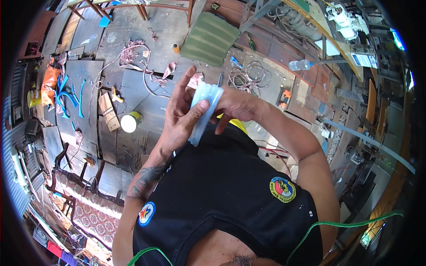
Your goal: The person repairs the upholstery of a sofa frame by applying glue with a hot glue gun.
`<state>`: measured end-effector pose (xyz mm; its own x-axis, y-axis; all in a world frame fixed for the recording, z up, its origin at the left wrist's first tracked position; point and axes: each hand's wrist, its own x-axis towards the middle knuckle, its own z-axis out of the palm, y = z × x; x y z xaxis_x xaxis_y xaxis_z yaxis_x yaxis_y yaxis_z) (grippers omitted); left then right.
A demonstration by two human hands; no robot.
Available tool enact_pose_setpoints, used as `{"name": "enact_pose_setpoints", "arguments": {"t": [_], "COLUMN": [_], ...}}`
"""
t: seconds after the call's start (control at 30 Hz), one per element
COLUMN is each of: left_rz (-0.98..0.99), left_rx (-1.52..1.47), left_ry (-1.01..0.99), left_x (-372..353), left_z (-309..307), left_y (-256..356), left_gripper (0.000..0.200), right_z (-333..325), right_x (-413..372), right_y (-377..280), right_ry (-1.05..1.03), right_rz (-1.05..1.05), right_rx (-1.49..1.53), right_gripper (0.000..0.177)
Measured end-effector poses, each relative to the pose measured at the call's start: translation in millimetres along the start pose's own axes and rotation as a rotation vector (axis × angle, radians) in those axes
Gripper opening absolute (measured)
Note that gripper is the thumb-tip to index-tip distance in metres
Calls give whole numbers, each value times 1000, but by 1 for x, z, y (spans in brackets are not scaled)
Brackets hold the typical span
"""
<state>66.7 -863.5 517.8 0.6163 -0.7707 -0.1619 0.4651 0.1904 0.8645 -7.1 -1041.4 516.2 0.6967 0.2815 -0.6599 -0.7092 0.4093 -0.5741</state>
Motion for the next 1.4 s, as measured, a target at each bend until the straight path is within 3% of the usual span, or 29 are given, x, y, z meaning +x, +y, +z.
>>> {"name": "enact_pose_setpoints", "arguments": {"t": [0.13,0.23,0.27,0.33,0.4,0.5,0.53,0.6,0.63,0.67,0.73,0.77,0.87,0.93,1.07,1.23,1.33,1.4], "left_rz": [-174,-22,-33,-42,-25,-60,-48,36,47,47,19,18,69,-93,78,91,38,-20], "left_rx": [-67,227,223,316,261,89,89,204,245,246,274,271,370,501,658,673,573,516], "left_ry": [-24,-118,-121,-53,-34,60,62,145,171,174,227,216,223,121,140,121,106,88], "left_x": [-8,-20,-23,-22,-19,-9,-5,2,3,3,6,8,11,10,8,1,1,2], "left_z": [-11,-26,-27,-32,-33,-32,-32,-34,-35,-33,-27,-25,-21,-12,-18,-22,-18,-15], "left_y": [-3,-28,-30,-32,-32,-24,-22,-20,-18,-16,-16,-19,-19,-2,-20,-19,-17,-12], "left_gripper": [52,30,30,26,21,18,18,20,22,22,22,22,24,25,24,21,22,22], "right_z": [5,11,11,10,13,4,-3,-11,-14,-13,0,9,15,12,21,21,12,11], "right_x": [3,-2,1,11,12,19,22,25,23,22,6,2,8,11,11,10,6,-2], "right_y": [27,51,55,52,46,44,47,47,43,41,20,12,7,11,15,17,13,3], "right_ry": [-23,-2,2,19,19,28,26,407,483,480,431,478,553,543,559,489,476,506], "right_rz": [1,1,7,77,146,13,10,-282,-409,-409,-639,-627,-592,-633,-622,-622,-592,-906], "right_rx": [19,-136,-127,-387,-365,-16,-27,-21,-149,-150,-266,-455,-526,-511,-279,-96,-349,-994], "right_gripper": [25,27,27,29,27,16,16,23,25,25,24,22,22,22,18,20,16,15]}}
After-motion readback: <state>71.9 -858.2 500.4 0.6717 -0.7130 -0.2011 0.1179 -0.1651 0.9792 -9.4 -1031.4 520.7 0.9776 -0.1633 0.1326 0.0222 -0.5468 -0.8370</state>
